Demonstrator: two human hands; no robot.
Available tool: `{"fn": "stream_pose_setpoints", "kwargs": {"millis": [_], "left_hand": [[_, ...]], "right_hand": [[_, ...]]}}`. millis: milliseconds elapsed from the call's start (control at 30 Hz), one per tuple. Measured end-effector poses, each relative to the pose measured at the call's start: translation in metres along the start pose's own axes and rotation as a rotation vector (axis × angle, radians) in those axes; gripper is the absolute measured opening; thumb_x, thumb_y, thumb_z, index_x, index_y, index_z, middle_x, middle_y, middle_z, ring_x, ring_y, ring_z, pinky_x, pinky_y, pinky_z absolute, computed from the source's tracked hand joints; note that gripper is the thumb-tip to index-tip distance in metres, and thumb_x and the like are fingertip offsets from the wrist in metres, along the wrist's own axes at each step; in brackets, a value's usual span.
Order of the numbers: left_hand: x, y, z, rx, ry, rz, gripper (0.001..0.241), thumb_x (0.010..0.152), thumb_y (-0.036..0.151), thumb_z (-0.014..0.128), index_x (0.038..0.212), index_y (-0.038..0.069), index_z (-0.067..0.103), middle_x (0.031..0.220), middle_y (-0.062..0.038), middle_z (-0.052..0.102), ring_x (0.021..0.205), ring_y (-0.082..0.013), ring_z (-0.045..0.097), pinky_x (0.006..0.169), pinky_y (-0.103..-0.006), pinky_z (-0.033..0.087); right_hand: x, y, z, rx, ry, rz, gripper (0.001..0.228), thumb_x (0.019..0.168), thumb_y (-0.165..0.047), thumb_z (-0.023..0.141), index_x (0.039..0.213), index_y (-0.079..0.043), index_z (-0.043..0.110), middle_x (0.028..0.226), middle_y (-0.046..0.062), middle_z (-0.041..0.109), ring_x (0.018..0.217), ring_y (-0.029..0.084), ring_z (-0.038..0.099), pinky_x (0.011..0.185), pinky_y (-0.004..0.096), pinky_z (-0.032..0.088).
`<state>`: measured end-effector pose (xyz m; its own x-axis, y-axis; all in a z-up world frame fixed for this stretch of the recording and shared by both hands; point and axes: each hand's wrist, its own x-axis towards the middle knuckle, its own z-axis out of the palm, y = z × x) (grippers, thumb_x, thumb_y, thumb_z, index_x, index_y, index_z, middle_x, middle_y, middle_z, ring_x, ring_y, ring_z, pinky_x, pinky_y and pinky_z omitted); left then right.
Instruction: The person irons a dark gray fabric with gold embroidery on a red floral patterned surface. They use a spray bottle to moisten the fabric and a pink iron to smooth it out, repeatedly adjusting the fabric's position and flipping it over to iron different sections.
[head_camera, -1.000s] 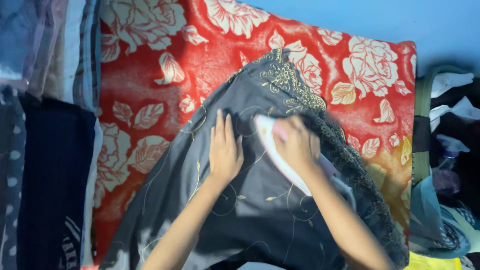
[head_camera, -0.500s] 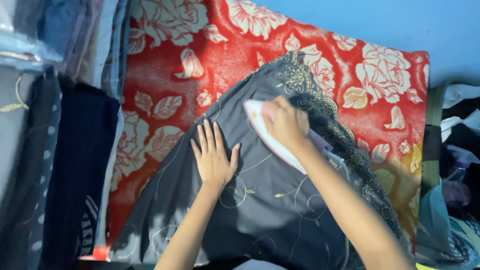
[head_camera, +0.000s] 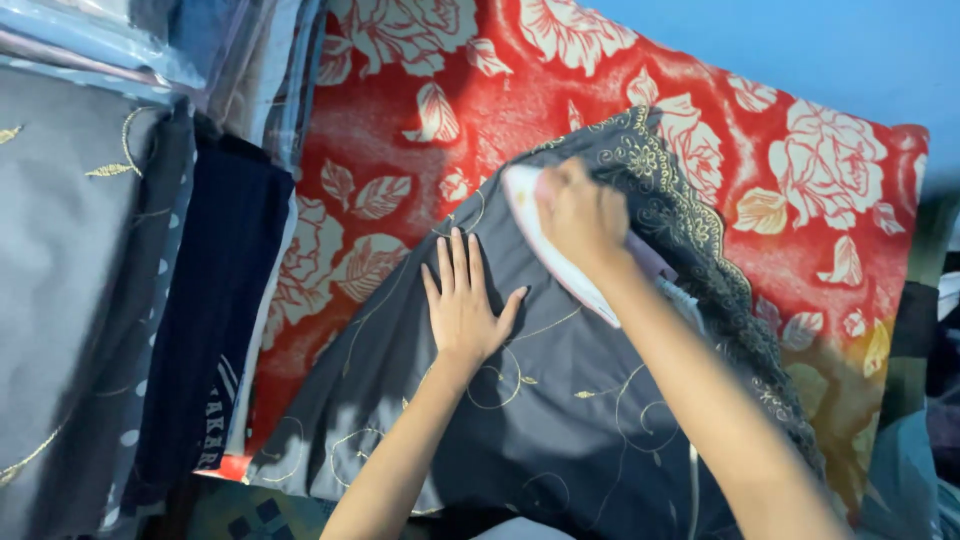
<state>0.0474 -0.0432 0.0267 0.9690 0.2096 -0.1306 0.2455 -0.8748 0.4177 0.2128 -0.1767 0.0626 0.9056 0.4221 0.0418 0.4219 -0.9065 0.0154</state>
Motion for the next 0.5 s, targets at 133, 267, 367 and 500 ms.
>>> {"fn": "stream_pose_setpoints", "kwargs": {"millis": [133, 267, 367, 500], "left_hand": [[0.003, 0.000, 0.004, -0.009, -0.024, -0.007, 0.104, 0.091, 0.076, 0.041, 0.162, 0.004, 0.018, 0.170, -0.021, 0.010, 0.157, -0.0397, 0.009, 0.120, -0.0650, 0.016], [0.003, 0.000, 0.004, -0.010, -0.020, -0.008, 0.104, 0.092, 0.076, 0.040, 0.162, 0.003, 0.017, 0.170, -0.021, 0.010, 0.157, -0.0398, 0.009, 0.120, -0.0645, 0.016], [0.001, -0.005, 0.009, -0.004, 0.002, 0.006, 0.105, 0.093, 0.076, 0.037, 0.161, -0.002, 0.015, 0.169, -0.024, 0.009, 0.157, -0.0395, 0.008, 0.121, -0.0627, 0.016], [-0.015, -0.024, 0.002, -0.012, 0.051, -0.004, 0.102, 0.095, 0.071, 0.042, 0.160, -0.005, 0.017, 0.168, -0.026, 0.016, 0.156, -0.0412, 0.015, 0.120, -0.0601, 0.021]], "right_hand": [[0.017, 0.006, 0.003, 0.004, 0.017, -0.002, 0.032, 0.088, -0.052, 0.060, 0.103, -0.025, 0.071, 0.117, -0.008, 0.064, 0.078, 0.035, 0.075, 0.066, 0.049, 0.060], [0.018, -0.014, 0.000, -0.019, 0.122, -0.030, 0.027, 0.090, -0.045, 0.061, 0.095, -0.021, 0.071, 0.110, -0.006, 0.065, 0.065, 0.036, 0.073, 0.061, 0.049, 0.060], [0.004, -0.033, -0.016, 0.142, 0.058, -0.244, 0.021, 0.083, -0.042, 0.068, 0.091, -0.024, 0.075, 0.105, -0.007, 0.069, 0.069, 0.037, 0.073, 0.059, 0.048, 0.059], [0.009, -0.034, -0.010, 0.108, 0.119, -0.191, 0.019, 0.081, -0.043, 0.069, 0.089, -0.027, 0.073, 0.101, -0.009, 0.070, 0.068, 0.031, 0.074, 0.057, 0.046, 0.059]]}}
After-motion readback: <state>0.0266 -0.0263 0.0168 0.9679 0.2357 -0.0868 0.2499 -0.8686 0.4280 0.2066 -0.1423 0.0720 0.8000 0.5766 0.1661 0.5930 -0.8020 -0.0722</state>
